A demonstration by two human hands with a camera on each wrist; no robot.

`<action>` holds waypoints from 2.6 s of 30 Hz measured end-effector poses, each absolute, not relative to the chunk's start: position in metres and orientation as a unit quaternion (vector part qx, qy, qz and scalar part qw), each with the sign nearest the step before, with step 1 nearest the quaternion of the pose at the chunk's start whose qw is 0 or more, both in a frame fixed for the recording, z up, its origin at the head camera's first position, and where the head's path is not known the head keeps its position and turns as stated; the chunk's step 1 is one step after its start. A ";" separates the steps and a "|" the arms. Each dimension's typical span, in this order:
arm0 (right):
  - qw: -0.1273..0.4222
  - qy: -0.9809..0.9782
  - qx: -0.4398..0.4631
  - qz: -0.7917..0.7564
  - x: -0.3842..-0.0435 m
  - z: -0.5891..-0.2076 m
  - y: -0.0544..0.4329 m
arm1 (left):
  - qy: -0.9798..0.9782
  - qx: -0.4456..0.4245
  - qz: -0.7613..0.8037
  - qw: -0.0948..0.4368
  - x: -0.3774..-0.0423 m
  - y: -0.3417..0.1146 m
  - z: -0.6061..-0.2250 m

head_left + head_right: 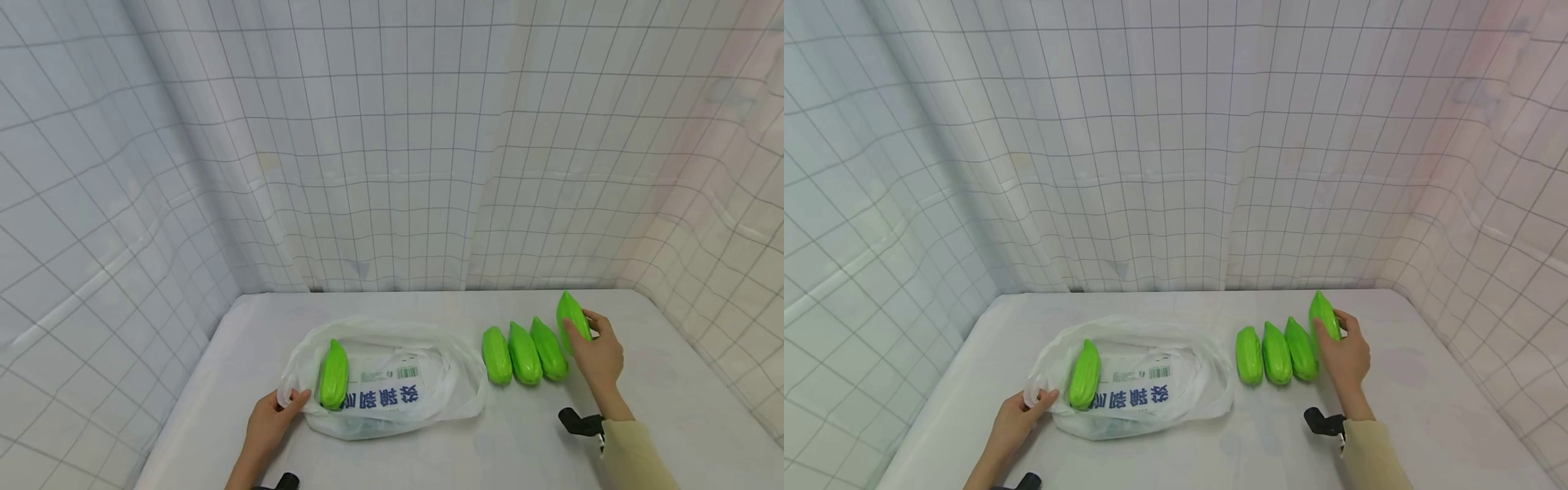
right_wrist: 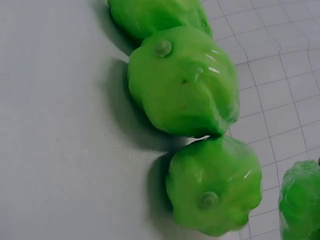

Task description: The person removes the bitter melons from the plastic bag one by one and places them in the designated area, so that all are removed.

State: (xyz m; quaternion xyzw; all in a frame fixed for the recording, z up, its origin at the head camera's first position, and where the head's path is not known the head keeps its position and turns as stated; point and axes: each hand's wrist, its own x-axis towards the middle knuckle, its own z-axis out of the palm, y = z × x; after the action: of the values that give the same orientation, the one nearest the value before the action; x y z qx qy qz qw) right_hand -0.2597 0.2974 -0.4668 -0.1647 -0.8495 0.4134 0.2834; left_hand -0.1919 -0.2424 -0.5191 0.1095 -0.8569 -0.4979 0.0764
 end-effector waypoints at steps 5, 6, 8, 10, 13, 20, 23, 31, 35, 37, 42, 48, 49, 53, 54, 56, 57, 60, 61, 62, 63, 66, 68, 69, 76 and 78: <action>0.253 -0.858 -0.176 0.412 -0.261 -0.470 0.305 | -0.858 0.110 -0.496 0.074 -0.192 -0.242 -0.520; 0.247 -0.859 -0.180 0.410 -0.261 -0.471 0.306 | -0.858 0.111 -0.496 0.074 -0.192 -0.242 -0.520; 0.235 -0.863 -0.184 0.408 -0.261 -0.473 0.309 | -0.859 0.111 -0.495 0.073 -0.192 -0.242 -0.520; 0.223 -0.866 -0.185 0.407 -0.262 -0.475 0.311 | -0.860 0.111 -0.493 0.073 -0.192 -0.242 -0.520; 0.207 -0.871 -0.182 0.407 -0.262 -0.476 0.313 | -0.861 0.111 -0.490 0.075 -0.193 -0.242 -0.519; 0.161 -0.882 -0.181 0.404 -0.261 -0.484 0.317 | -0.862 0.106 -0.489 0.076 -0.192 -0.241 -0.518; 0.149 -0.886 -0.179 0.400 -0.262 -0.487 0.319 | -0.863 0.103 -0.489 0.076 -0.191 -0.241 -0.517; 0.140 -0.892 -0.175 0.393 -0.259 -0.493 0.320 | -0.861 0.104 -0.491 0.077 -0.192 -0.242 -0.518; 0.136 -0.892 -0.178 0.391 -0.260 -0.495 0.320 | -0.861 0.102 -0.493 0.076 -0.191 -0.242 -0.517; 0.135 -0.893 -0.182 0.390 -0.260 -0.495 0.319 | -0.860 0.104 -0.494 0.076 -0.191 -0.241 -0.517; 0.135 -0.892 -0.188 0.388 -0.260 -0.495 0.318 | -0.859 0.107 -0.495 0.075 -0.192 -0.241 -0.517; 0.147 -0.891 -0.186 0.388 -0.260 -0.498 0.319 | -0.861 0.102 -0.492 0.074 -0.191 -0.242 -0.517; 0.149 -0.890 -0.185 0.389 -0.260 -0.499 0.319 | -0.861 0.101 -0.492 0.075 -0.191 -0.242 -0.517; 0.156 -0.888 -0.183 0.392 -0.259 -0.503 0.319 | -0.861 0.101 -0.492 0.080 -0.191 -0.241 -0.517; 0.158 -0.887 -0.183 0.393 -0.259 -0.503 0.318 | -0.861 0.100 -0.491 0.081 -0.191 -0.241 -0.517; 0.159 -0.887 -0.182 0.394 -0.259 -0.504 0.318 | -0.860 0.104 -0.492 0.082 -0.192 -0.241 -0.517; 0.160 -0.887 -0.182 0.394 -0.259 -0.504 0.317 | -0.860 0.105 -0.493 0.081 -0.192 -0.241 -0.517; 0.162 -0.887 -0.182 0.392 -0.259 -0.504 0.316 | -0.861 0.104 -0.492 0.079 -0.191 -0.241 -0.516; 0.162 -0.887 -0.182 0.392 -0.258 -0.505 0.316 | -0.861 0.105 -0.492 0.078 -0.191 -0.241 -0.516; 0.163 -0.887 -0.183 0.391 -0.258 -0.505 0.315 | -0.862 0.102 -0.491 0.078 -0.190 -0.241 -0.516; 0.164 -0.888 -0.182 0.390 -0.258 -0.505 0.315 | -0.862 0.102 -0.491 0.078 -0.190 -0.241 -0.516; 0.161 -0.891 -0.183 0.383 -0.258 -0.506 0.315 | -0.859 0.104 -0.495 0.079 -0.190 -0.241 -0.517; 0.158 -0.893 -0.182 0.381 -0.258 -0.506 0.315 | -0.857 0.107 -0.497 0.079 -0.190 -0.241 -0.518; 0.156 -0.893 -0.182 0.380 -0.259 -0.506 0.315 | -0.858 0.106 -0.497 0.080 -0.190 -0.241 -0.518; 0.155 -0.892 -0.185 0.383 -0.259 -0.505 0.314 | -0.859 0.111 -0.494 0.077 -0.191 -0.241 -0.519; 0.161 -0.890 -0.182 0.386 -0.259 -0.504 0.314 | -0.859 0.112 -0.494 0.075 -0.192 -0.241 -0.518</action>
State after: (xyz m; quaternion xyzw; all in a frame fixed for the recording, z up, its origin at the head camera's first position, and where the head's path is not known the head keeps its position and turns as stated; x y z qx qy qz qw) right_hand -0.2587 0.3141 -0.5045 -0.1822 -0.8899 0.3858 0.1611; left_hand -0.1916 -0.2412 -0.5184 0.1117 -0.8591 -0.4938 0.0754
